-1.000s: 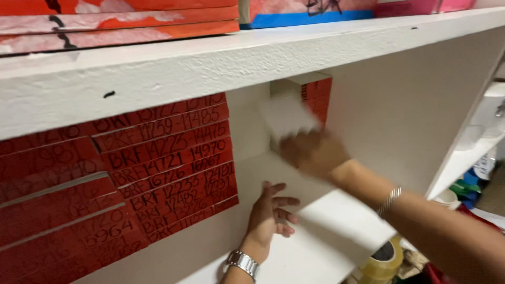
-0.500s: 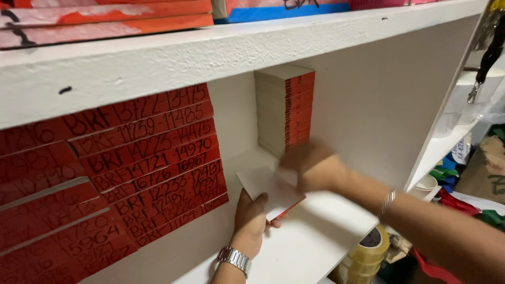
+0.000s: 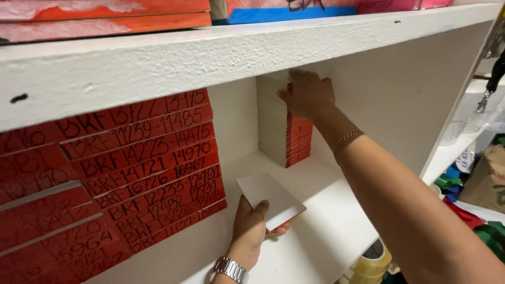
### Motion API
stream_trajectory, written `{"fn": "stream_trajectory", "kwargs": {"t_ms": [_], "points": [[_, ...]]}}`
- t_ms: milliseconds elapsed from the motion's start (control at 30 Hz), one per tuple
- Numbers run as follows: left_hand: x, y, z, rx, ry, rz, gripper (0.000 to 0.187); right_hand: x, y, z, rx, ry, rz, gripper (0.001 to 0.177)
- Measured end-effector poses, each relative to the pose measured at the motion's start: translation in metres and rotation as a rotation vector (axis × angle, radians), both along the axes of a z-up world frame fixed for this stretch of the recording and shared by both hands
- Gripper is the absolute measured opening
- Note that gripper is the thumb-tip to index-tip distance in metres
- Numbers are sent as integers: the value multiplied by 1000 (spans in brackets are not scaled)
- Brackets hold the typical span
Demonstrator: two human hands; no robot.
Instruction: The person organizes small notebooks on a white shelf by hand, picking them up from a pile and stacking them vertically in a row.
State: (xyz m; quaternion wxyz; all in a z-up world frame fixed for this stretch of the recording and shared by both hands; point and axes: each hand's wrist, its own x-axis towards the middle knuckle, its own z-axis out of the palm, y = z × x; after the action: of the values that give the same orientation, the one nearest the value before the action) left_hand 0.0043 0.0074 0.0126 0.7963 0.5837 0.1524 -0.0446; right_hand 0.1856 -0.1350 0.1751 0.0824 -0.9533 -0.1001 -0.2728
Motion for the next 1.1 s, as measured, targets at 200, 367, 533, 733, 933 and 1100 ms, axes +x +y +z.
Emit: {"fn": "stream_trajectory", "kwargs": {"t_ms": [200, 367, 533, 733, 933, 1100], "points": [[0, -1, 2, 3, -19, -8, 21, 13, 4, -4, -139, -47, -88, 56], [2, 0, -1, -48, -35, -4, 27, 8, 5, -4, -364, -123, -129, 45], [2, 1, -1, -65, -14, 42, 21, 0, -3, -20, -608, -649, 13, 27], [18, 1, -22, -253, -90, 136, 31, -67, -13, -86, -586, -976, 522, 8], [9, -4, -20, -405, -119, 188, 63, -143, -15, -182, -413, -501, 960, 10], [-7, -5, -2, -251, -178, 160, 54, -177, -16, -158, 317, -296, 860, 10]]}}
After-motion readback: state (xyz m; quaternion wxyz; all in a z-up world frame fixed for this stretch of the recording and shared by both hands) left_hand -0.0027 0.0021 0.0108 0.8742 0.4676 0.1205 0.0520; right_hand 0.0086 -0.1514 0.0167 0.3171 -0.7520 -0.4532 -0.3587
